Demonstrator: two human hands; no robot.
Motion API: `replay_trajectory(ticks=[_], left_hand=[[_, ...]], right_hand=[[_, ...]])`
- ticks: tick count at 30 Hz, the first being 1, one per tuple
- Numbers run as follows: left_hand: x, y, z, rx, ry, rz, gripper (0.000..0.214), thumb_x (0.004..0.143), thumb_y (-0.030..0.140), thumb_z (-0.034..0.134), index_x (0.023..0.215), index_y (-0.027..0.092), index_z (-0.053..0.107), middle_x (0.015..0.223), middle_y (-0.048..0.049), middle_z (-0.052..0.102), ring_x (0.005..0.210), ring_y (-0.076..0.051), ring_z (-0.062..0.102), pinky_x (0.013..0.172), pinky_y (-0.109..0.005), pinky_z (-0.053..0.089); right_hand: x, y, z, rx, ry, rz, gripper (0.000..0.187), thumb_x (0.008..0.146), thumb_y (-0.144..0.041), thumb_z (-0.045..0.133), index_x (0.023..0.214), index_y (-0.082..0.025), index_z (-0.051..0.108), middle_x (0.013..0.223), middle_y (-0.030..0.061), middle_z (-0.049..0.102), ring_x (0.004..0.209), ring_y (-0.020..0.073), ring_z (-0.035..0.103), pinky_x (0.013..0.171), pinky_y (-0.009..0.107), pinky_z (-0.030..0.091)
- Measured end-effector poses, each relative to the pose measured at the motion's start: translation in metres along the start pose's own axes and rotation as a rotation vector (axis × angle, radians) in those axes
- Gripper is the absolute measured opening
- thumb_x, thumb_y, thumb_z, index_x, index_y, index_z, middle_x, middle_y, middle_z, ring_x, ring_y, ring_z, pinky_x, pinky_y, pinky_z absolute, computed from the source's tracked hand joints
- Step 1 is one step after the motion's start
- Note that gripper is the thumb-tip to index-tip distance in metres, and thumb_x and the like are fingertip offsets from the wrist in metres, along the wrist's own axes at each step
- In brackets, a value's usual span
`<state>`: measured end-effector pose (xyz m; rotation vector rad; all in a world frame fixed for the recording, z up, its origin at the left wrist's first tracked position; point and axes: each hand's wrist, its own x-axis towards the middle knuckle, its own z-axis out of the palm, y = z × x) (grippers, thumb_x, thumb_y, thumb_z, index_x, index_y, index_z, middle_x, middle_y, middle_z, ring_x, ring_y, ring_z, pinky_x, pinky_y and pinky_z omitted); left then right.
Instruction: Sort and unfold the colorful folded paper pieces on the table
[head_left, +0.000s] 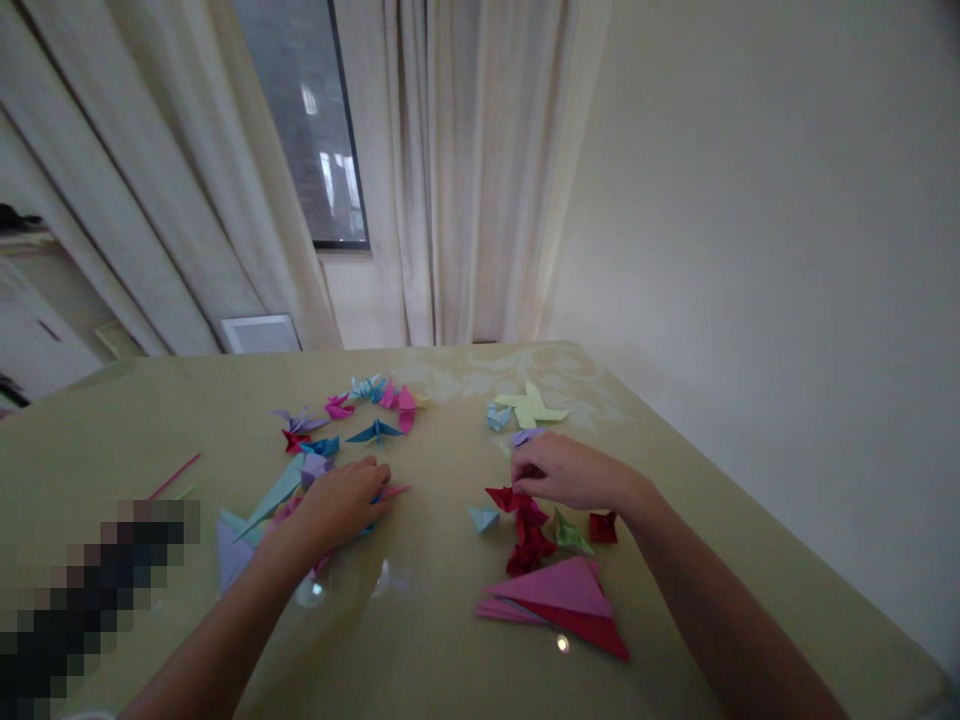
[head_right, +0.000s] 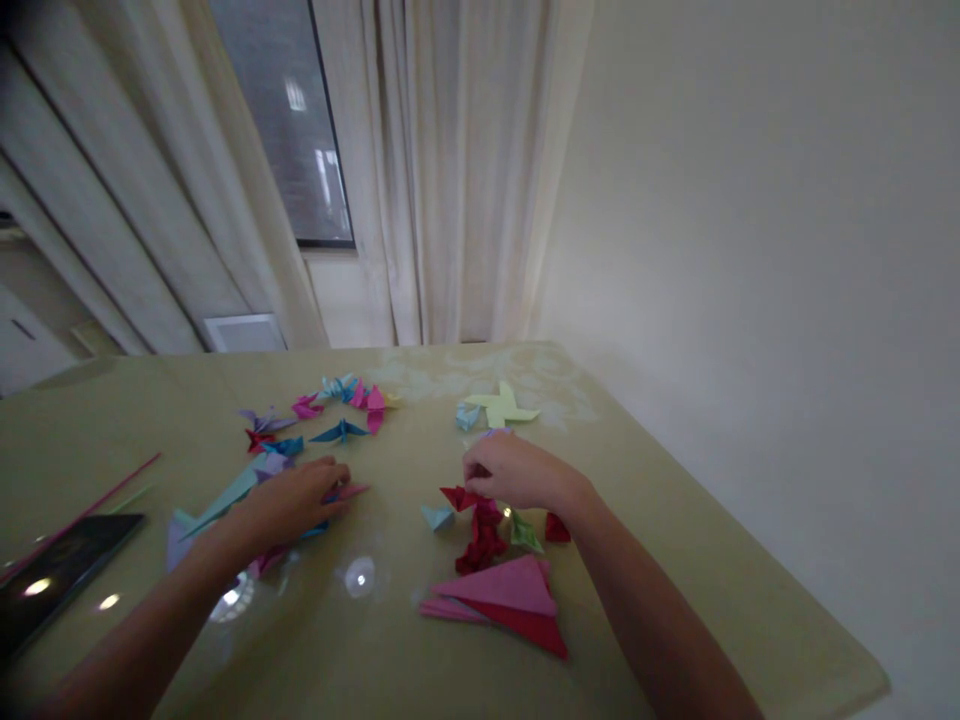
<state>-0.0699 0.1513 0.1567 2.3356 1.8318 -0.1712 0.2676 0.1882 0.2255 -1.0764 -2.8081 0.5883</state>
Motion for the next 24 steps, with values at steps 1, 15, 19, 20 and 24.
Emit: replay_trajectory(ticks=[1,15,19,20,24], left_hand=[[0.001,0.005,-0.002,-0.002,-0.003,0.007,0.015,0.091,0.027,0.058,0.099,0.02,0.068,0.113,-0.0151,0.072,0.101,-0.031,0.07,0.083,-0.038,0.05],[0.015,0.017,0.002,-0.185,-0.052,0.198,0.014,0.087,0.015,0.055,0.09,0.018,0.069,0.102,-0.0104,0.069,0.094,-0.024,0.066,0.082,-0.031,0.048],[0.016,0.015,0.002,-0.233,-0.068,0.217,0.015,0.088,0.018,0.055,0.091,0.018,0.07,0.104,-0.0099,0.068,0.097,-0.023,0.066,0.085,-0.03,0.048],[0.015,0.012,0.001,-0.252,-0.075,0.217,0.015,0.089,0.021,0.056,0.092,0.018,0.07,0.105,-0.0098,0.068,0.098,-0.024,0.066,0.085,-0.03,0.048],[0.015,-0.003,0.003,-0.291,-0.056,0.212,0.03,0.09,0.047,0.065,0.094,0.018,0.073,0.102,-0.01,0.069,0.097,-0.027,0.065,0.084,-0.033,0.048]], right_hand=[[0.0,0.0,0.001,0.003,-0.016,0.004,0.014,0.087,-0.008,0.069,0.084,-0.017,0.079,0.079,0.0036,0.075,0.071,0.0165,0.066,0.064,0.024,0.041],[0.002,0.004,0.003,-0.015,-0.046,0.015,0.018,0.089,-0.008,0.065,0.087,-0.017,0.081,0.08,0.0039,0.076,0.073,0.0162,0.066,0.066,0.024,0.042],[0.002,0.003,0.001,-0.03,-0.088,0.035,0.017,0.091,-0.011,0.065,0.092,-0.015,0.081,0.085,0.0055,0.077,0.078,0.0166,0.067,0.07,0.024,0.043],[0.002,0.002,0.0,-0.032,-0.089,0.042,0.017,0.091,-0.011,0.065,0.092,-0.015,0.082,0.086,0.0058,0.077,0.078,0.0167,0.067,0.071,0.024,0.043],[0.002,-0.001,-0.002,-0.034,-0.089,0.059,0.018,0.09,-0.009,0.065,0.092,-0.015,0.082,0.083,0.0054,0.077,0.075,0.0161,0.066,0.069,0.024,0.042]])
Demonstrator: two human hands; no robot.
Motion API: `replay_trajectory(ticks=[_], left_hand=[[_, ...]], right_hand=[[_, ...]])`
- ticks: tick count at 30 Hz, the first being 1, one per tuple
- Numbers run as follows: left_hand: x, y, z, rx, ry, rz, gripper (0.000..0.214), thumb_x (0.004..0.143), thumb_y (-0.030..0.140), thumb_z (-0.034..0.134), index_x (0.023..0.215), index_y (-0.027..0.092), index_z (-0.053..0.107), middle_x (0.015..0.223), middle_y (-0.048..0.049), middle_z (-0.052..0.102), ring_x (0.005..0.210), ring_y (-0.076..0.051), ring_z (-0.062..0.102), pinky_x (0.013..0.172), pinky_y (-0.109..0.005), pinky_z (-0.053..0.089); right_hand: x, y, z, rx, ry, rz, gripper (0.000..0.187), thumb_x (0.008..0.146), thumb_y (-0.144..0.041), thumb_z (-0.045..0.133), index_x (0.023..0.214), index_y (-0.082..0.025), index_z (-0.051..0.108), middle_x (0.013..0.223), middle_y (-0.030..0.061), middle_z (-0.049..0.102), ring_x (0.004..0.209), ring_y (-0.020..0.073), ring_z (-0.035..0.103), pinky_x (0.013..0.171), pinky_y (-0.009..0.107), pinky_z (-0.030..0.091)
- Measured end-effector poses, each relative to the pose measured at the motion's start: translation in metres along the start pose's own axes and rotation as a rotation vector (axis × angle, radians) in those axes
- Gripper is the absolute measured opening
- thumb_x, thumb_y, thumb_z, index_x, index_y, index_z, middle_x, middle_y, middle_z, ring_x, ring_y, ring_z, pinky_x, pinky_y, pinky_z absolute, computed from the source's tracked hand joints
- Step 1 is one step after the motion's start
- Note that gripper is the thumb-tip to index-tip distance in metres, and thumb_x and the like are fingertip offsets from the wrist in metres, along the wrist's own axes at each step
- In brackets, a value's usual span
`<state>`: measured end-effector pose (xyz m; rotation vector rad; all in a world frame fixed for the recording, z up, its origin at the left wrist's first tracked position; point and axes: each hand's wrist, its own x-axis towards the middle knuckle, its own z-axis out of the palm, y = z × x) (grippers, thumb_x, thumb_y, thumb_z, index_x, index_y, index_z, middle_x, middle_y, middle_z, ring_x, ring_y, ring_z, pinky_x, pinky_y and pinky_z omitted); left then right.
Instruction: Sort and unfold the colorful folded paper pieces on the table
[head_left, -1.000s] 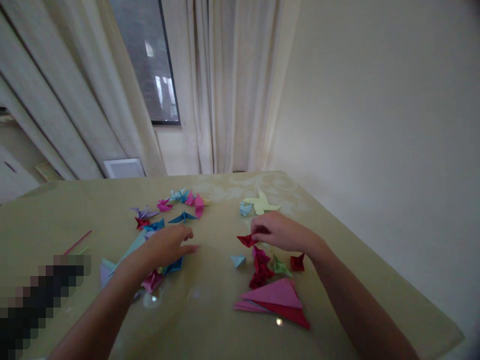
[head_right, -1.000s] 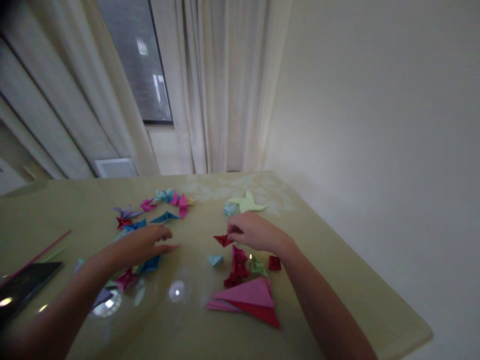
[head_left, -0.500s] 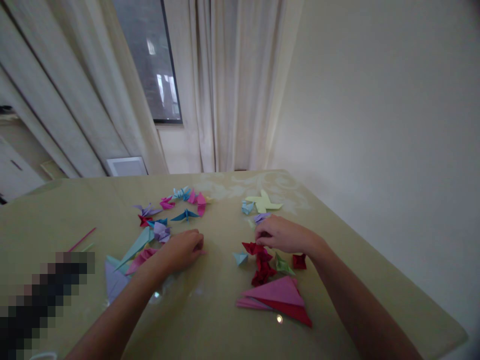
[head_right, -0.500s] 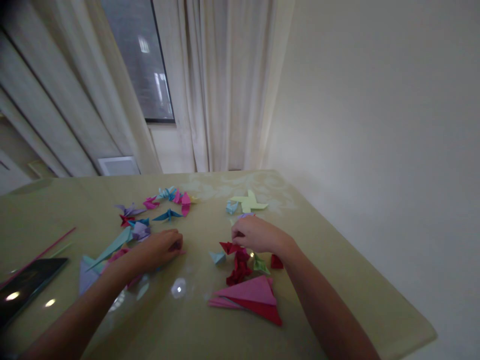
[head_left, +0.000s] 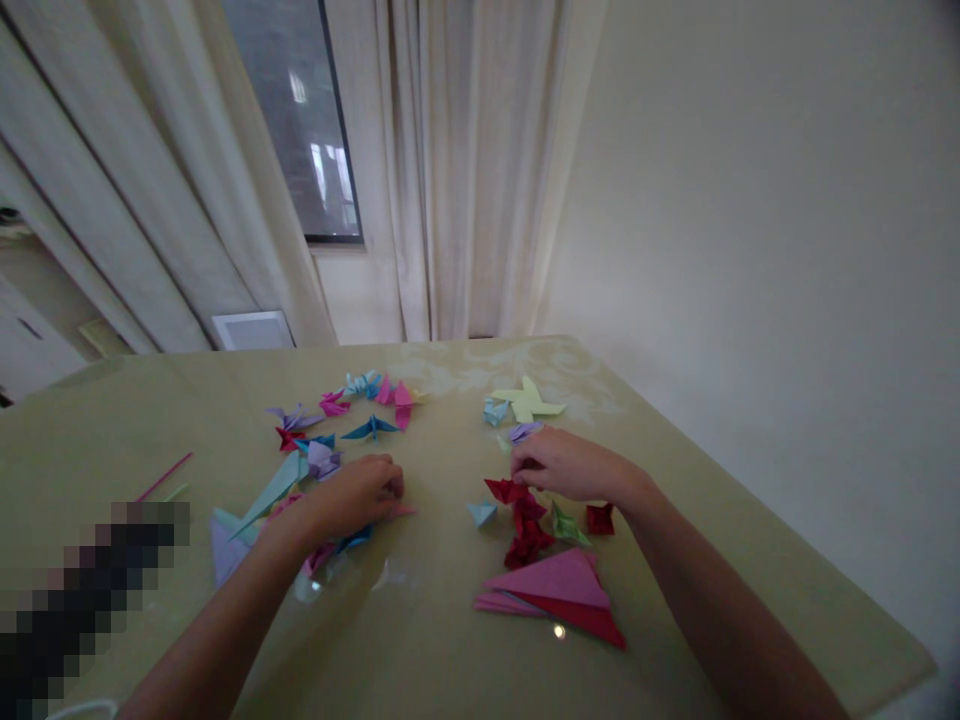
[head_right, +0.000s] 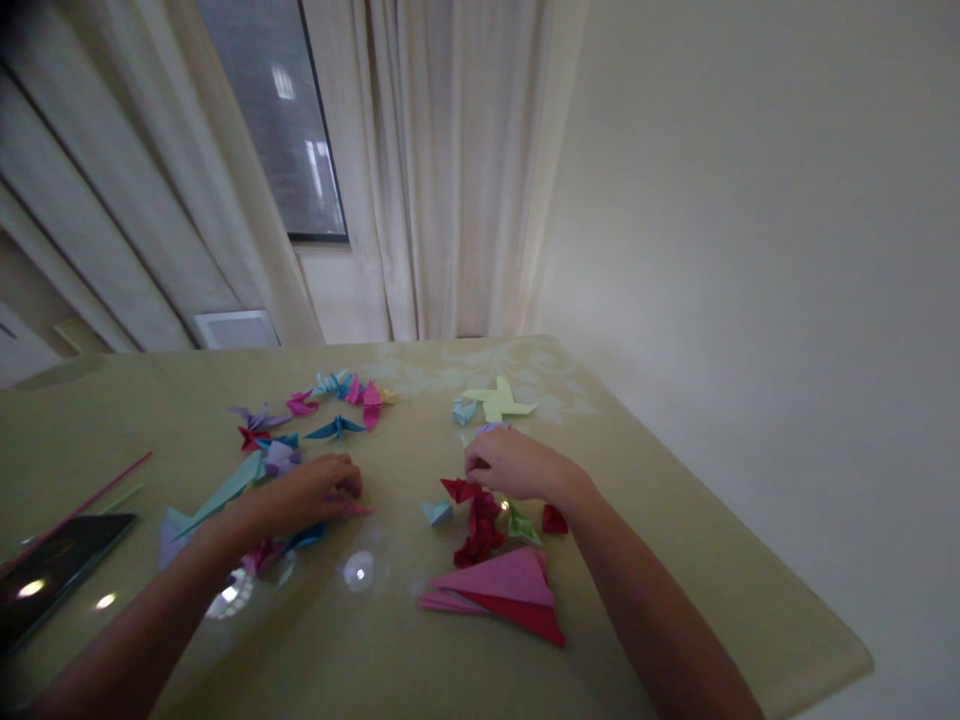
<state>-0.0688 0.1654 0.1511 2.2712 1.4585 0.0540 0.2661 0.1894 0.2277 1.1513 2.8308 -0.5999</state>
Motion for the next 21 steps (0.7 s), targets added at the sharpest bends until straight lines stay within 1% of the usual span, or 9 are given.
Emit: replay_trajectory(ticks=[1,3,8,11,13,15,17,19,21], left_hand=[[0.0,-0.004,0.0,0.002,0.009,0.0,0.033,0.089,0.051,0.066,0.093,0.019,0.073,0.101,-0.0098,0.07,0.096,-0.027,0.064,0.082,-0.034,0.048],[0.0,-0.008,0.002,0.013,0.009,0.0,0.031,0.088,0.05,0.067,0.09,0.019,0.072,0.097,-0.0087,0.07,0.093,-0.026,0.064,0.079,-0.033,0.047],[0.003,0.0,0.001,0.059,-0.017,-0.009,0.006,0.083,0.024,0.066,0.086,0.02,0.068,0.095,-0.0064,0.069,0.092,-0.023,0.062,0.077,-0.03,0.044],[0.003,0.011,-0.006,-0.016,0.032,0.027,0.007,0.082,0.015,0.062,0.084,0.02,0.067,0.093,-0.0042,0.068,0.092,-0.022,0.062,0.08,-0.03,0.044],[0.002,0.018,-0.012,-0.134,0.147,0.083,0.003,0.087,0.02,0.063,0.085,0.02,0.066,0.092,-0.0025,0.067,0.09,-0.02,0.06,0.08,-0.03,0.044],[0.001,0.024,-0.018,-0.287,0.285,0.128,0.012,0.092,0.033,0.065,0.09,0.021,0.067,0.086,0.0001,0.064,0.081,-0.017,0.058,0.073,-0.028,0.043],[-0.001,0.032,-0.024,-0.482,0.399,0.156,0.022,0.095,0.043,0.065,0.101,0.022,0.067,0.08,0.0021,0.06,0.072,-0.015,0.054,0.065,-0.025,0.041],[-0.003,0.042,-0.028,-0.71,0.469,0.2,0.03,0.096,0.047,0.067,0.112,0.022,0.065,0.084,0.0014,0.062,0.074,-0.015,0.057,0.065,-0.025,0.043],[-0.006,0.054,-0.032,-0.894,0.489,0.241,0.031,0.095,0.045,0.07,0.115,0.022,0.065,0.092,-0.0009,0.066,0.082,-0.015,0.062,0.069,-0.025,0.047]], right_hand=[[0.0,0.0,0.0,0.003,-0.002,-0.001,0.019,0.089,-0.008,0.065,0.092,-0.015,0.082,0.082,0.0051,0.076,0.074,0.0158,0.066,0.069,0.023,0.042],[0.001,0.0,0.001,0.01,-0.008,-0.006,0.019,0.088,-0.008,0.065,0.092,-0.015,0.082,0.08,0.0043,0.076,0.073,0.0152,0.066,0.068,0.023,0.042],[0.002,0.003,0.005,0.024,0.004,-0.01,0.017,0.088,-0.009,0.066,0.087,-0.016,0.081,0.077,0.0025,0.075,0.07,0.0142,0.064,0.065,0.023,0.04],[0.001,0.004,0.004,0.029,0.028,-0.024,0.015,0.091,-0.013,0.067,0.085,-0.016,0.08,0.077,0.0027,0.074,0.068,0.0139,0.062,0.064,0.024,0.038],[0.0,0.003,0.002,0.032,0.083,-0.031,0.013,0.094,-0.018,0.068,0.087,-0.016,0.079,0.078,0.003,0.074,0.07,0.0144,0.062,0.064,0.024,0.037],[-0.001,0.0,-0.001,0.051,0.173,-0.024,0.012,0.096,-0.023,0.069,0.09,-0.017,0.078,0.077,0.0021,0.072,0.07,0.0145,0.061,0.065,0.025,0.036],[-0.001,-0.006,-0.003,0.098,0.264,-0.022,0.014,0.098,-0.026,0.069,0.092,-0.017,0.076,0.075,0.0008,0.07,0.068,0.0139,0.06,0.065,0.025,0.037],[0.0,-0.013,-0.004,0.166,0.332,-0.052,0.017,0.1,-0.031,0.068,0.094,-0.017,0.075,0.075,0.0006,0.07,0.067,0.0137,0.06,0.065,0.025,0.038],[0.001,-0.021,-0.003,0.226,0.37,-0.105,0.023,0.103,-0.037,0.065,0.097,-0.017,0.076,0.082,0.0023,0.073,0.072,0.0148,0.063,0.068,0.026,0.042]])
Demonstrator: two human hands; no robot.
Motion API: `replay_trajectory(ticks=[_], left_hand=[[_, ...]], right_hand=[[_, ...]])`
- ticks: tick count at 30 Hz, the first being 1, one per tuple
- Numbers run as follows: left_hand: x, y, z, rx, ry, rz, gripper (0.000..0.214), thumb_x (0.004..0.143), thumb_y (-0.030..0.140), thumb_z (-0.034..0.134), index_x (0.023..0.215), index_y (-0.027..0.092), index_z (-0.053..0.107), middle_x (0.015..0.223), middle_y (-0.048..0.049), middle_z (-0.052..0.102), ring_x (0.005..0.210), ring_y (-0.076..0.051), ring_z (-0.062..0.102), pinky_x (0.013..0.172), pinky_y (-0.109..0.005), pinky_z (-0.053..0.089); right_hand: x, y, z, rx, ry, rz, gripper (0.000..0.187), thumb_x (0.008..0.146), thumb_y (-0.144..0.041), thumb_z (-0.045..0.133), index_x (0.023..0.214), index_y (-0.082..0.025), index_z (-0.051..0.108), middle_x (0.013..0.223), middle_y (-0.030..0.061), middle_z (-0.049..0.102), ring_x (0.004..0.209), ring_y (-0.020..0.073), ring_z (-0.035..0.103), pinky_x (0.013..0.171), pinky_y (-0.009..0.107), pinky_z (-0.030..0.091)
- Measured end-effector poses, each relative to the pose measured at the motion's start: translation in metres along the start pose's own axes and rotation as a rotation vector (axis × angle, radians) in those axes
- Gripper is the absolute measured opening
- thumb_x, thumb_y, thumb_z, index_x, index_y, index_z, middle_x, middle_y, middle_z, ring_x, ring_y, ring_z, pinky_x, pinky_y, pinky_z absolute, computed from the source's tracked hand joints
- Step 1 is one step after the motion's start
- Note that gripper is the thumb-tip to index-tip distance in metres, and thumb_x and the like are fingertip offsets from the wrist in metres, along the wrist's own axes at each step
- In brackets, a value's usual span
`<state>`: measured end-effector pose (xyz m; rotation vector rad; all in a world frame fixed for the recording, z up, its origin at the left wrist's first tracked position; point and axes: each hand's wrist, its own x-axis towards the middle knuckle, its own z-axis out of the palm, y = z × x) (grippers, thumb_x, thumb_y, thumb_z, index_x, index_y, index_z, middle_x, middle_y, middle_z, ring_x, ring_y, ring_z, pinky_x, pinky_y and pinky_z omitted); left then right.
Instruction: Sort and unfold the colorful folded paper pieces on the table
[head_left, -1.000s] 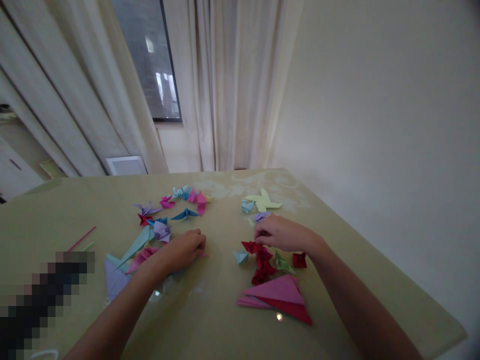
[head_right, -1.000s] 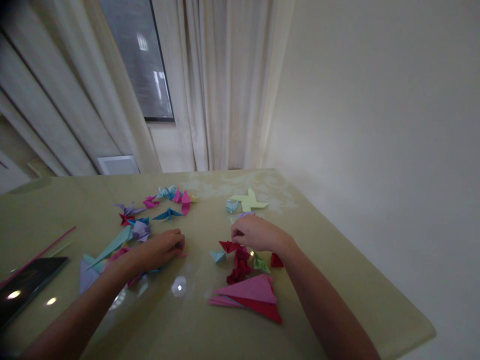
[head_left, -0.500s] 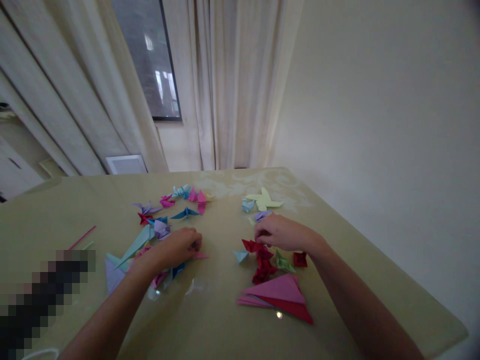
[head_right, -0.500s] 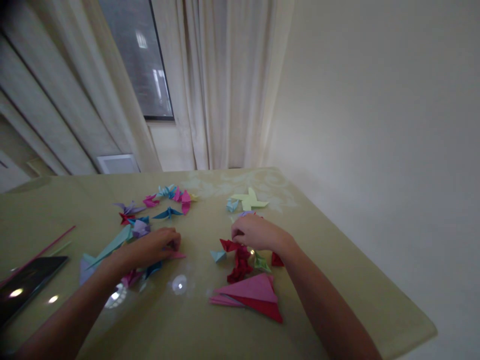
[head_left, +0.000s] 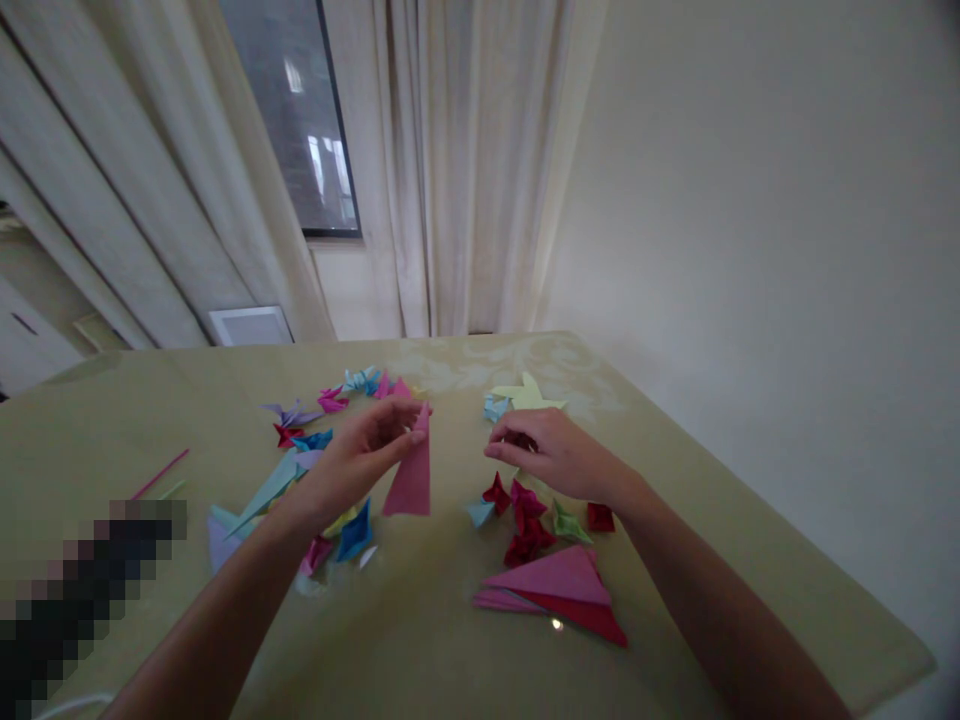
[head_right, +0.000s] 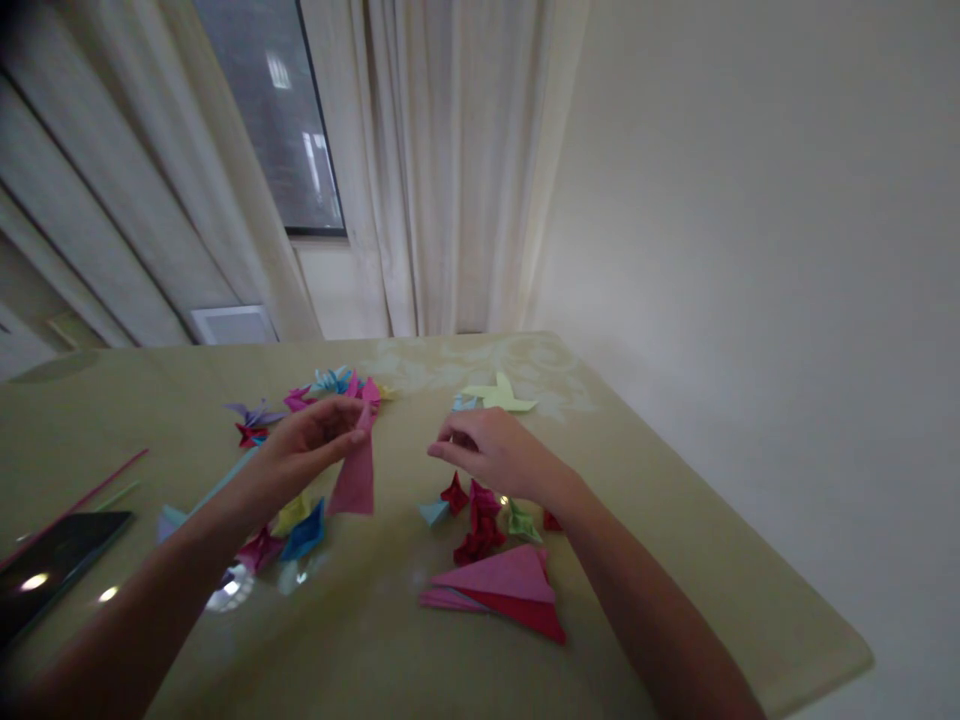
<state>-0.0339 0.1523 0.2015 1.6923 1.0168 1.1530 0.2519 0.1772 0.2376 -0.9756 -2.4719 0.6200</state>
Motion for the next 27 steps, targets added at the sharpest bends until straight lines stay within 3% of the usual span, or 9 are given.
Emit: replay_trajectory(ticks=[6,12,18,23,27], left_hand=[[-0.007,0.018,0.018,-0.088,0.012,-0.003,0.03,0.095,0.039,0.072,0.118,0.021,0.063,0.084,0.001,0.064,0.074,-0.013,0.061,0.065,-0.024,0.049],[-0.011,0.013,0.029,-0.096,-0.048,-0.015,0.024,0.098,0.04,0.068,0.111,0.021,0.06,0.081,0.0004,0.067,0.076,-0.014,0.067,0.07,-0.026,0.053],[-0.012,0.023,0.038,0.067,-0.116,0.022,0.019,0.099,0.039,0.067,0.103,0.021,0.064,0.094,-0.0017,0.07,0.087,-0.016,0.069,0.077,-0.028,0.054],[-0.032,0.024,0.066,0.255,-0.227,-0.009,0.021,0.102,0.043,0.06,0.109,0.024,0.067,0.093,-0.0015,0.072,0.085,-0.017,0.067,0.071,-0.027,0.051],[-0.062,-0.006,0.092,0.478,-0.383,0.033,0.018,0.099,0.037,0.064,0.114,0.026,0.065,0.109,-0.0044,0.071,0.096,-0.021,0.067,0.082,-0.032,0.052]], right_hand=[[-0.001,-0.014,0.005,0.064,0.002,-0.035,0.037,0.102,-0.047,0.065,0.124,-0.018,0.071,0.114,0.0094,0.076,0.093,0.0199,0.07,0.081,0.031,0.051],[-0.004,-0.013,-0.003,0.078,-0.03,-0.096,0.013,0.101,-0.027,0.066,0.105,-0.018,0.075,0.091,0.0033,0.075,0.079,0.0157,0.067,0.073,0.026,0.049],[-0.013,-0.022,-0.024,0.006,0.137,-0.133,0.012,0.099,-0.021,0.064,0.101,-0.019,0.076,0.092,0.0041,0.073,0.082,0.0167,0.066,0.077,0.028,0.048],[-0.04,-0.023,-0.034,0.003,0.109,-0.046,0.016,0.1,-0.03,0.062,0.099,-0.021,0.076,0.09,0.0039,0.074,0.081,0.0178,0.066,0.076,0.028,0.048],[-0.083,-0.003,-0.007,0.077,0.064,0.134,0.019,0.101,-0.034,0.062,0.096,-0.022,0.076,0.086,0.0027,0.074,0.075,0.0171,0.065,0.069,0.027,0.046]])
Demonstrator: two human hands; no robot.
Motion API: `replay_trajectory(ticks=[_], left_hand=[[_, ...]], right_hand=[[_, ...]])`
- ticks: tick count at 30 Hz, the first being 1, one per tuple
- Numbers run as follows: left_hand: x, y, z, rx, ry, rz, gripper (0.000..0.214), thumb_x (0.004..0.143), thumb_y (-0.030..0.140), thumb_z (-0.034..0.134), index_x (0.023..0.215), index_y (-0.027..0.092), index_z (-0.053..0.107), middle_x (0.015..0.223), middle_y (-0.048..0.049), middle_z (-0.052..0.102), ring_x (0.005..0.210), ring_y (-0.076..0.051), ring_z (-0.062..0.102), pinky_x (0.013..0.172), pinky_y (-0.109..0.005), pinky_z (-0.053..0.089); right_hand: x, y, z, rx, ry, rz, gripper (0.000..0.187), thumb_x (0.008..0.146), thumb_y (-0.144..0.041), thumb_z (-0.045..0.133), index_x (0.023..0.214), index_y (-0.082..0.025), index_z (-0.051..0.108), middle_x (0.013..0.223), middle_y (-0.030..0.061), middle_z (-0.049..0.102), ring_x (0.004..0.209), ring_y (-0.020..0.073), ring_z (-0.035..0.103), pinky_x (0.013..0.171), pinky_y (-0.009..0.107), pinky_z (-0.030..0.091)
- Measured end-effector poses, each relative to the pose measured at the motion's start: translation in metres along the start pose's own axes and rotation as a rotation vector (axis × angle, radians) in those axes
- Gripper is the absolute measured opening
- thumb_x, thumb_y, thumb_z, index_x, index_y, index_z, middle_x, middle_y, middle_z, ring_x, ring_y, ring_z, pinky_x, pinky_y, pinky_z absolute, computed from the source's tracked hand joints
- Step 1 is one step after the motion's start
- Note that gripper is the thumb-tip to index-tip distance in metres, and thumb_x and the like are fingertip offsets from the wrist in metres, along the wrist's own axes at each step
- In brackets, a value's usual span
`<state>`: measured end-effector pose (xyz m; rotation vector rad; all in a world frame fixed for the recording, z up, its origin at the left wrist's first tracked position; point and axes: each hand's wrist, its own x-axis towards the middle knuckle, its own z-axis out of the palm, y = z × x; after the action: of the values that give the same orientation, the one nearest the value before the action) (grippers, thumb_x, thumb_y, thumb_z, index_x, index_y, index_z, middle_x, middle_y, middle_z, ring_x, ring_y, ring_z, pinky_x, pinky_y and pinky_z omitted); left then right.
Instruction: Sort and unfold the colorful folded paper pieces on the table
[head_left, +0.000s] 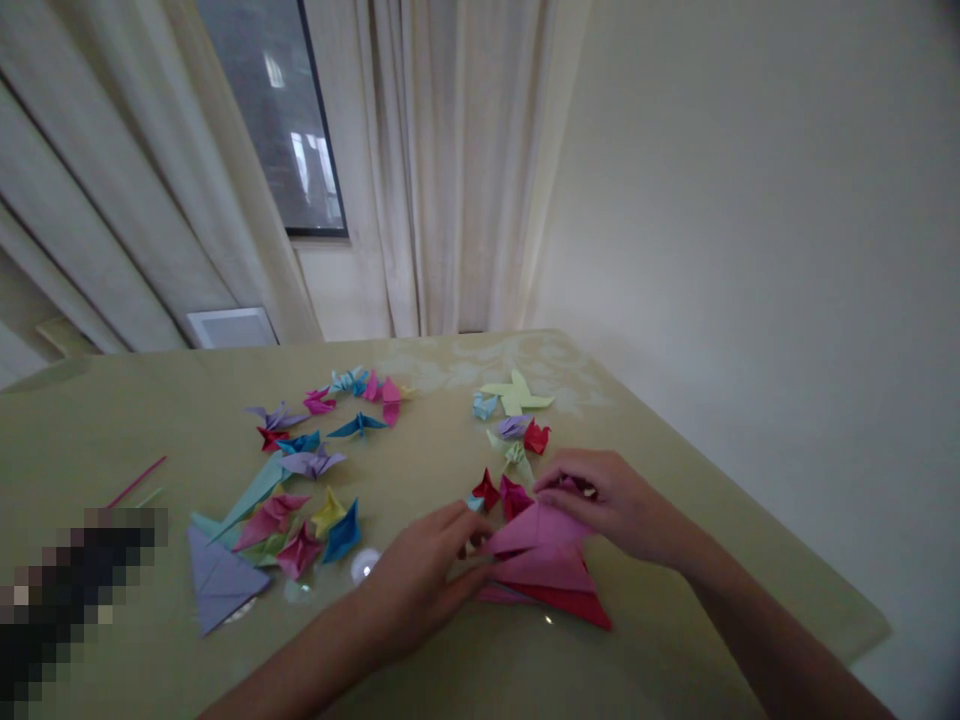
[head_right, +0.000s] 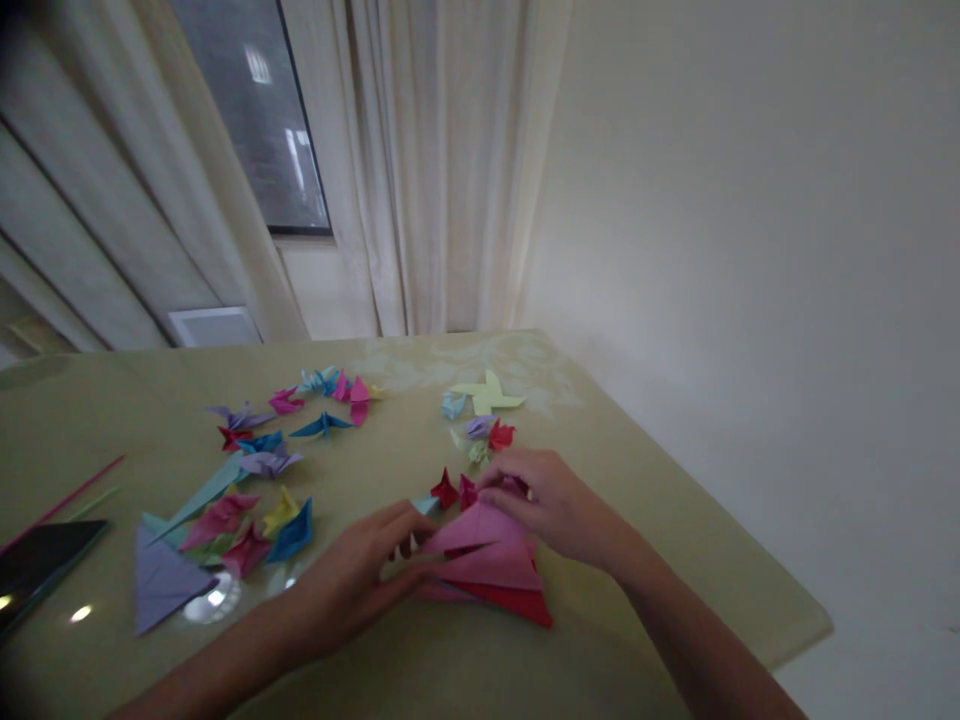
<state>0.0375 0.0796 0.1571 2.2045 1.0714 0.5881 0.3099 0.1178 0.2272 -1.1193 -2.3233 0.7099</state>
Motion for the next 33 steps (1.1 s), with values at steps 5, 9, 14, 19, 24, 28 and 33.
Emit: replay_trajectory(ticks=[5,9,14,19,24,28,33], left_hand=[[-0.014,-0.019,0.04,0.207,-0.093,0.044,0.036,0.094,0.031,0.07,0.127,0.029,0.056,0.127,-0.0071,0.066,0.112,-0.027,0.065,0.092,-0.038,0.053],[-0.01,-0.024,0.053,0.274,-0.094,0.076,0.018,0.102,0.029,0.058,0.12,0.026,0.059,0.118,-0.0074,0.069,0.105,-0.026,0.067,0.088,-0.037,0.055],[-0.007,-0.023,0.044,0.343,-0.074,0.095,0.014,0.104,0.029,0.052,0.112,0.026,0.063,0.107,-0.0063,0.072,0.098,-0.025,0.069,0.082,-0.036,0.053],[-0.023,-0.033,-0.017,0.358,0.091,-0.121,0.023,0.107,0.034,0.044,0.099,0.025,0.064,0.1,-0.0054,0.071,0.093,-0.023,0.069,0.08,-0.034,0.05],[-0.053,-0.065,-0.064,0.501,0.237,-0.37,0.022,0.098,0.042,0.051,0.094,0.024,0.064,0.098,-0.0078,0.072,0.093,-0.03,0.068,0.083,-0.042,0.048],[-0.076,-0.081,-0.065,0.499,0.169,-0.448,0.026,0.095,0.049,0.054,0.092,0.025,0.063,0.094,-0.0074,0.072,0.09,-0.032,0.069,0.081,-0.044,0.049],[-0.09,-0.092,-0.053,0.491,0.165,-0.423,0.016,0.093,0.034,0.053,0.095,0.026,0.067,0.106,-0.0091,0.072,0.105,-0.032,0.068,0.092,-0.046,0.05]], right_hand=[[-0.053,0.034,0.049,0.03,0.119,0.185,0.016,0.099,-0.034,0.064,0.096,-0.022,0.074,0.088,0.0044,0.075,0.08,0.0201,0.069,0.072,0.029,0.052],[-0.073,0.046,0.078,-0.064,0.254,0.167,0.014,0.101,-0.031,0.061,0.104,-0.023,0.073,0.097,0.0068,0.074,0.091,0.0232,0.071,0.083,0.035,0.058],[-0.078,0.051,0.092,-0.169,0.348,0.09,0.015,0.101,-0.028,0.059,0.108,-0.028,0.073,0.106,0.0082,0.071,0.1,0.0254,0.071,0.089,0.038,0.061],[-0.078,0.051,0.085,-0.222,0.471,0.043,0.014,0.099,-0.029,0.061,0.105,-0.028,0.074,0.104,0.0098,0.07,0.099,0.0274,0.071,0.086,0.04,0.063],[-0.059,0.038,0.069,-0.165,0.511,-0.033,0.012,0.099,-0.027,0.062,0.098,-0.027,0.074,0.097,0.0099,0.069,0.091,0.0264,0.07,0.078,0.039,0.063],[-0.022,0.014,0.056,-0.121,0.465,-0.179,0.012,0.098,-0.024,0.064,0.102,-0.027,0.075,0.096,0.0087,0.069,0.091,0.0259,0.069,0.076,0.038,0.061],[0.038,-0.022,0.035,-0.066,0.48,-0.376,0.012,0.1,-0.024,0.063,0.104,-0.024,0.074,0.101,0.0074,0.068,0.097,0.0231,0.067,0.088,0.038,0.057]])
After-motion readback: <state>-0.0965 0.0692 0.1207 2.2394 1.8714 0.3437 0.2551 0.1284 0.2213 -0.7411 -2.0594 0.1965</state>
